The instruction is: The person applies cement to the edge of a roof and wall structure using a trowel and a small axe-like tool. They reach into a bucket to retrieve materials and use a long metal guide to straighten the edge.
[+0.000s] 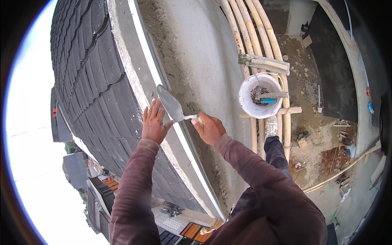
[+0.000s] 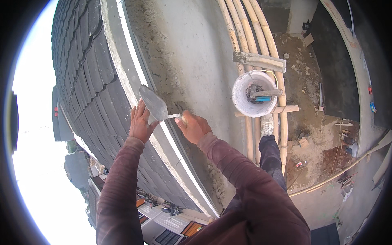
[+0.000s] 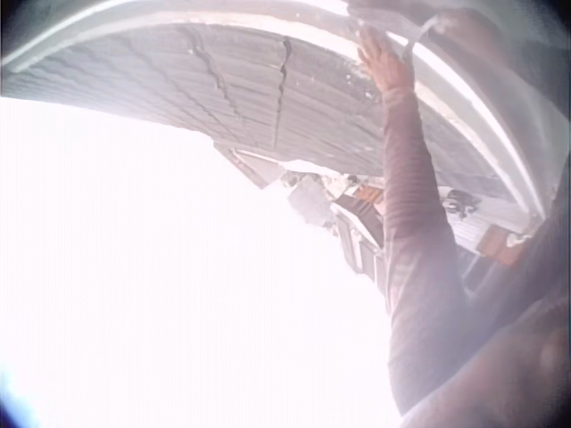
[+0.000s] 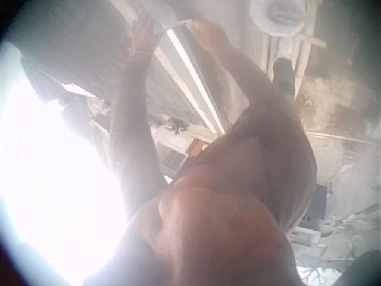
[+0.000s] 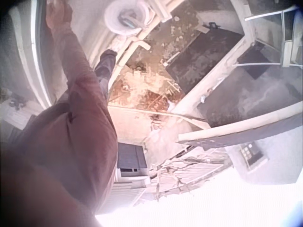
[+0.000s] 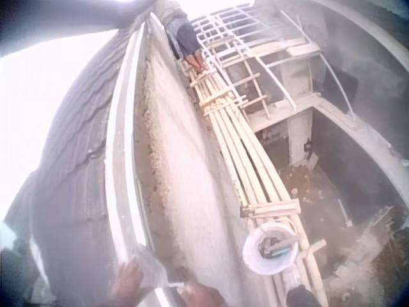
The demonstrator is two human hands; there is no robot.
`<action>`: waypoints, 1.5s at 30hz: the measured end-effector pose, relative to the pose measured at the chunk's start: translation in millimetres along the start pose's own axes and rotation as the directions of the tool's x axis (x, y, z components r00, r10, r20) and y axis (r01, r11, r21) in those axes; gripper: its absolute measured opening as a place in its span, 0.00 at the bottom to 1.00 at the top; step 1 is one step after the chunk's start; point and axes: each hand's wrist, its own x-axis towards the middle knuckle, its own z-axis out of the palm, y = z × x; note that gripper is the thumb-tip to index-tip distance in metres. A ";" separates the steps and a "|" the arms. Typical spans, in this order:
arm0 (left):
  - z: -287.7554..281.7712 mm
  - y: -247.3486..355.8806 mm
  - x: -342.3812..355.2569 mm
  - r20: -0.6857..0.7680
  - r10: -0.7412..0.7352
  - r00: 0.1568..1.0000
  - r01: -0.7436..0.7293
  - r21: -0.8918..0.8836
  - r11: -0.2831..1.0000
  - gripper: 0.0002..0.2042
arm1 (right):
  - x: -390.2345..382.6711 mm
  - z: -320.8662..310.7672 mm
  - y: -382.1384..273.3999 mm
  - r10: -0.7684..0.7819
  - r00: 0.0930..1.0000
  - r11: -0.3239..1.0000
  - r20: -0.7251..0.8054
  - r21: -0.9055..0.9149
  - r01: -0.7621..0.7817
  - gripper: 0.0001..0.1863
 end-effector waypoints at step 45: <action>8.8 -2.9 1.9 -0.071 0.033 0.997 -0.038 -0.077 0.996 0.47 | 24.9 3.2 -12.9 -0.188 0.975 0.980 -0.116 0.045 0.194 0.25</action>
